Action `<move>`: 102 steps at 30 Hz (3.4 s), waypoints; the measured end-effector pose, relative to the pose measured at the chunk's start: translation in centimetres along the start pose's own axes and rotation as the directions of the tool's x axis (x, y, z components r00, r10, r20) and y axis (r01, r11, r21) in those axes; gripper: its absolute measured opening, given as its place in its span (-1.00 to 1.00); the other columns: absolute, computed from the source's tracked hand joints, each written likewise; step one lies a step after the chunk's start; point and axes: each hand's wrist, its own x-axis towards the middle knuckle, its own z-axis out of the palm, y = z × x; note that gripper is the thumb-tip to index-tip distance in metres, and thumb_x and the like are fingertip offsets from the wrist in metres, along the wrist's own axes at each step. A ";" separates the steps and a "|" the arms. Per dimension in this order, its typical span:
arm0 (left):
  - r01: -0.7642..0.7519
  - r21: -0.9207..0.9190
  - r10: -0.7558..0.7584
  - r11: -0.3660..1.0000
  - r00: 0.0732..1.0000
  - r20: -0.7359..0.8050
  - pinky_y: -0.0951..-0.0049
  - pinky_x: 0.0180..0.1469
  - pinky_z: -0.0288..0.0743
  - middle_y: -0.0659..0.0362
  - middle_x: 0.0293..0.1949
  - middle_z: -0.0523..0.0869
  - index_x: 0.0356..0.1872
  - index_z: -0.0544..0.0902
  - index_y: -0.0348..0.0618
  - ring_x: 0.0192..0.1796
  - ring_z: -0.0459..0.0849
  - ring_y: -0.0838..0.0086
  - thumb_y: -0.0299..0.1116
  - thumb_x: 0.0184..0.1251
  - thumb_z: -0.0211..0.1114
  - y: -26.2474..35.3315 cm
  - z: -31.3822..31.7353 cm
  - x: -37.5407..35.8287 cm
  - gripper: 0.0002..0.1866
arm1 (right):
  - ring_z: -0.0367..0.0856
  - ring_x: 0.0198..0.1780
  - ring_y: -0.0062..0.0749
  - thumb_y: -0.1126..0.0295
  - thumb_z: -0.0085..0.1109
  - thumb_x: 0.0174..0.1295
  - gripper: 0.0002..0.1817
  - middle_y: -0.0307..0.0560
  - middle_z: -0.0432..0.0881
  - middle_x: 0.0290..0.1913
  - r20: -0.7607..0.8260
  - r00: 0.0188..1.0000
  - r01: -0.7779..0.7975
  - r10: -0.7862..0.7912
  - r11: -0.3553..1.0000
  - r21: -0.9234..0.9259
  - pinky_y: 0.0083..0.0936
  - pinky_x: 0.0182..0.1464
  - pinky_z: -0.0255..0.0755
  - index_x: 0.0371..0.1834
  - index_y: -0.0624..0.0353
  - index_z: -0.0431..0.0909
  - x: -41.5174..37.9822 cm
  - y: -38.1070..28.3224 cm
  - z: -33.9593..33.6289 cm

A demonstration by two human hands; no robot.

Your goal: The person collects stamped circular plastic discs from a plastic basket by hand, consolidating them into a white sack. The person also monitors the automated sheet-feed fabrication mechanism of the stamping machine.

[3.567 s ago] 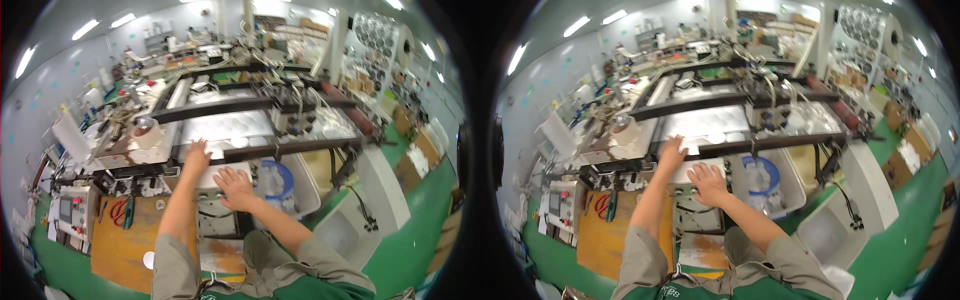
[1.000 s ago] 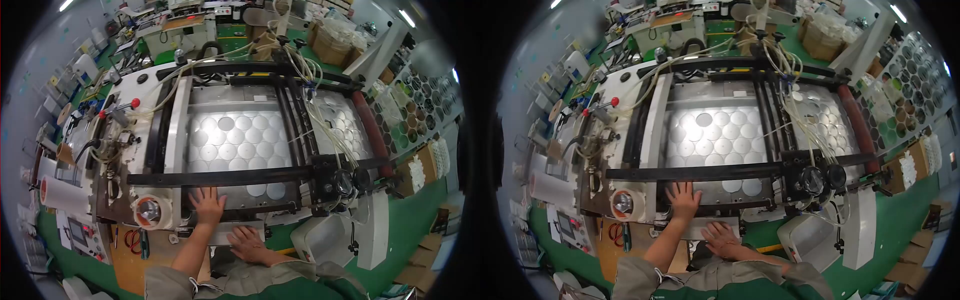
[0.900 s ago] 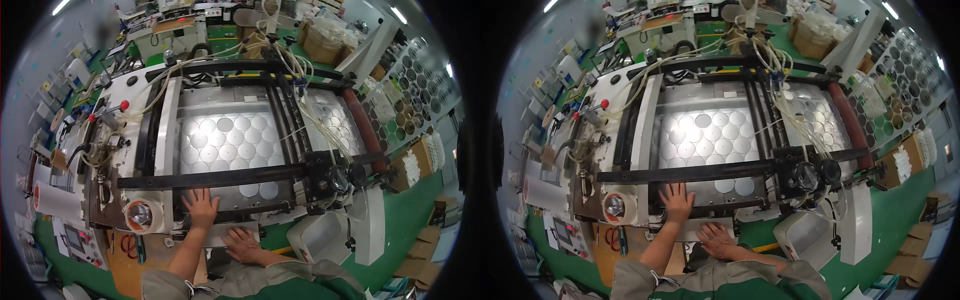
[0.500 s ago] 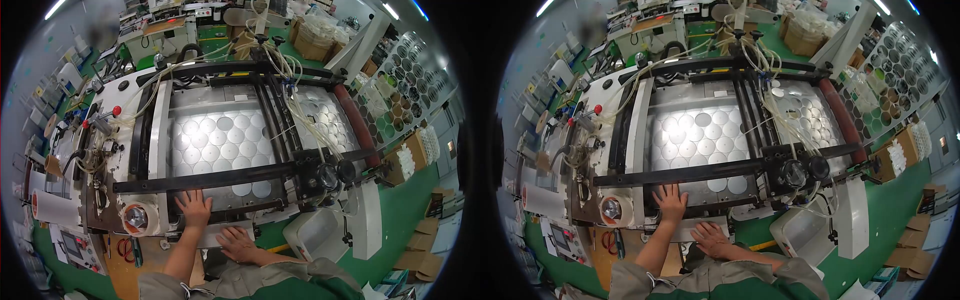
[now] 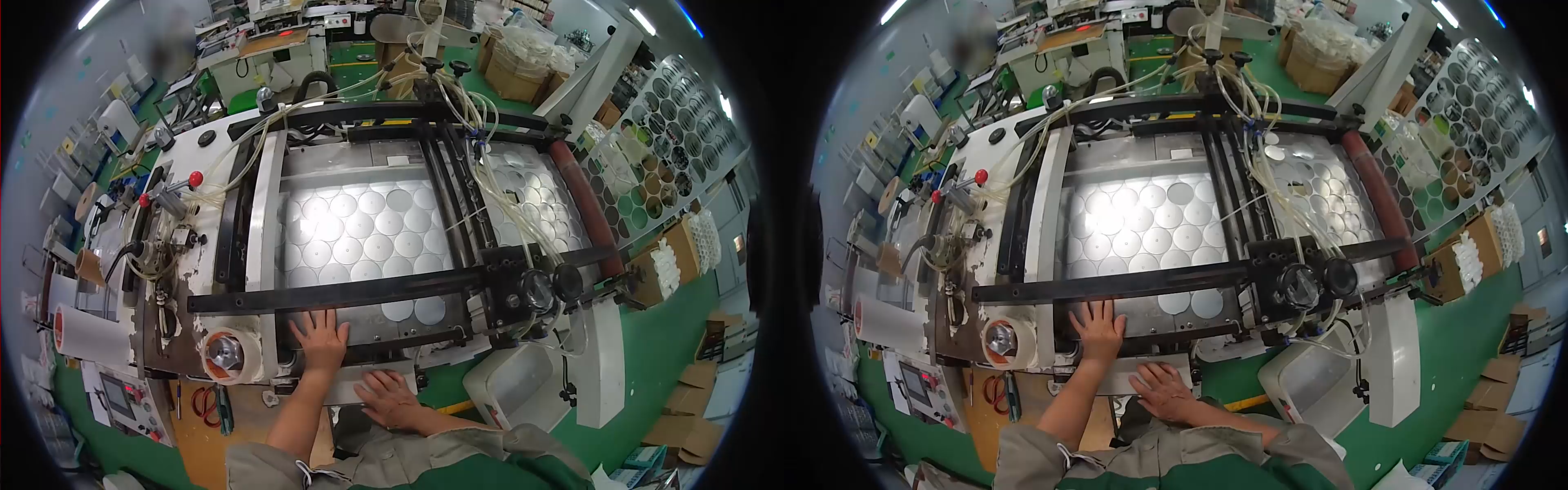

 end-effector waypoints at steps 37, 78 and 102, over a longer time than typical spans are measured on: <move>0.035 -0.044 -0.033 0.998 0.998 0.051 -0.43 0.29 0.00 0.15 0.31 0.38 0.31 0.41 -0.05 0.35 0.29 0.03 0.06 0.34 0.10 0.3 0.0 0.0 -0.40 | 0.20 0.31 -0.05 0.14 0.38 -0.10 -0.32 0.00 0.29 0.25 0.000 1.000 0.031 -0.031 0.994 -0.109 -0.02 0.24 0.11 0.17 -0.04 0.43 0.4 0.2 0.0; 0.069 -0.115 -0.058 0.991 0.994 0.096 -0.43 0.30 -0.01 0.27 0.42 0.27 0.43 0.27 0.07 0.44 0.16 0.01 0.04 0.34 0.10 0.3 -0.1 -0.1 -0.34 | 0.21 0.31 -0.06 0.16 0.38 -0.09 -0.31 0.01 0.31 0.25 -0.012 1.000 0.014 -0.016 0.994 -0.105 -0.03 0.27 0.10 0.20 -0.03 0.41 0.1 0.3 0.7; 0.073 -0.077 -0.066 0.994 0.994 0.092 -0.41 0.30 0.00 0.17 0.33 0.36 0.32 0.40 -0.02 0.40 0.23 0.02 0.06 0.33 0.11 0.1 -1.2 0.5 -0.40 | 0.23 0.31 -0.09 0.18 0.37 -0.08 -0.31 -0.02 0.31 0.25 -0.019 1.000 -0.010 0.009 0.997 -0.082 -0.05 0.27 0.11 0.22 -0.04 0.41 1.1 -1.3 -1.6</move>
